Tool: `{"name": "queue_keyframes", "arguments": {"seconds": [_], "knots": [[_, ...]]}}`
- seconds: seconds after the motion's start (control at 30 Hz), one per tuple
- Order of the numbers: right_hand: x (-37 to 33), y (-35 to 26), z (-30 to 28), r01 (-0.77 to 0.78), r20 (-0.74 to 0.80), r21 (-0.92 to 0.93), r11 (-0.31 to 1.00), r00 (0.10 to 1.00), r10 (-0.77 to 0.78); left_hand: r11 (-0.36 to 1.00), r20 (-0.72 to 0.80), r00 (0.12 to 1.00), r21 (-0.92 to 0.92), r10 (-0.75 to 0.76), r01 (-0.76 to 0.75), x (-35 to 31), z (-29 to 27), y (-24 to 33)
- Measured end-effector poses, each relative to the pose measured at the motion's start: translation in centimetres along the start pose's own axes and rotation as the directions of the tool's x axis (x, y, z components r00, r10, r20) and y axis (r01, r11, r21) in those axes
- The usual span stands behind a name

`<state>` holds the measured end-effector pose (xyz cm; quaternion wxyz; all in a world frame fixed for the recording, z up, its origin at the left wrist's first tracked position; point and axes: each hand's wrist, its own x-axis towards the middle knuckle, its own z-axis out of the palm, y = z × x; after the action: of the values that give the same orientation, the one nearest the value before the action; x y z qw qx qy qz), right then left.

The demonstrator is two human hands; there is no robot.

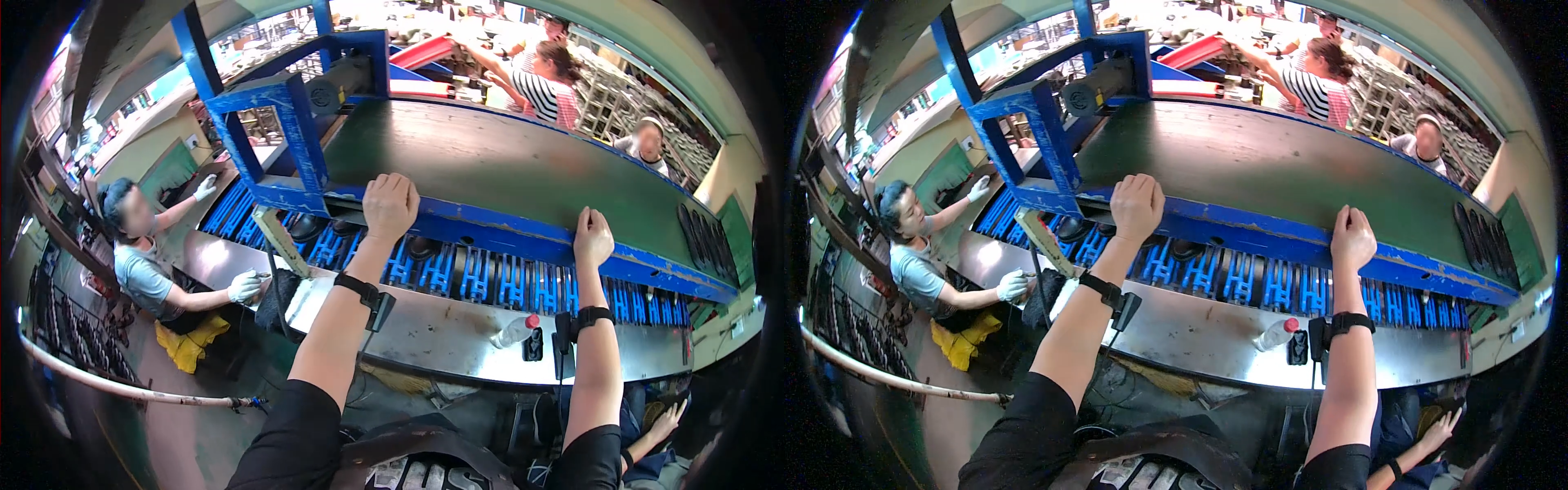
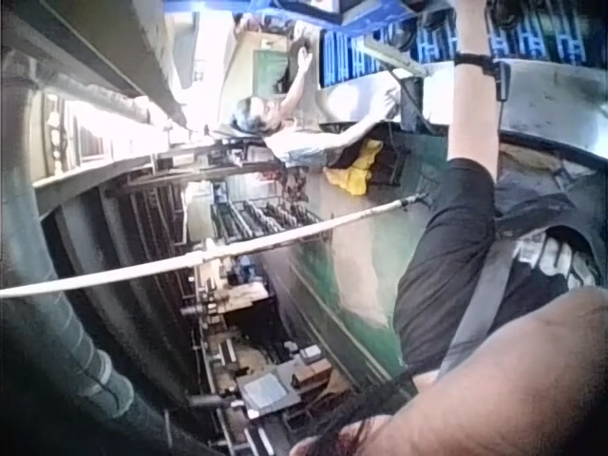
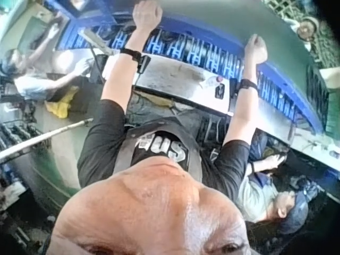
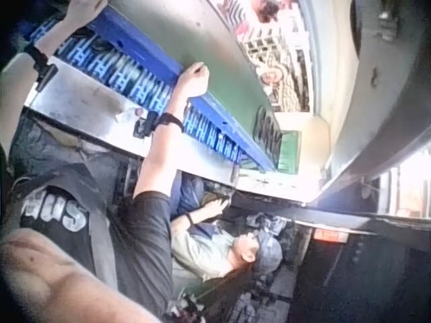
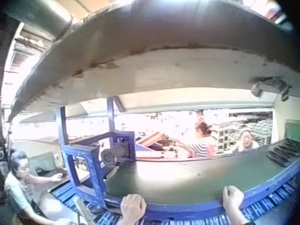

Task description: Operating and monitoring a shoe manufacturing conveyor rack while other workers process shoes at adjacent stations.

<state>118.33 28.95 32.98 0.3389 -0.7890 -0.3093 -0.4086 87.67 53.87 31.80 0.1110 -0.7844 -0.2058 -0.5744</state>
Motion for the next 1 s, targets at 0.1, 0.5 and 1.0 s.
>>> {"name": "queue_keyframes", "arguments": {"seconds": [0.1,0.5,1.0], "knots": [[0.0,0.2,-0.1,0.029,-0.045,0.019,0.999,0.999,-0.028,1.000,-0.007,1.000,-0.003,0.002,-0.002,0.0,0.3,0.1],[0.0,-0.4,-0.6,-0.032,0.004,0.034,0.999,0.999,0.032,1.000,0.005,1.000,0.007,0.005,-0.005,0.0,0.1,0.0],[-0.1,-0.4,-0.5,-0.052,0.005,0.034,0.998,0.999,0.052,1.000,0.005,1.000,0.027,0.010,-0.010,-0.4,0.4,-0.2]]}}
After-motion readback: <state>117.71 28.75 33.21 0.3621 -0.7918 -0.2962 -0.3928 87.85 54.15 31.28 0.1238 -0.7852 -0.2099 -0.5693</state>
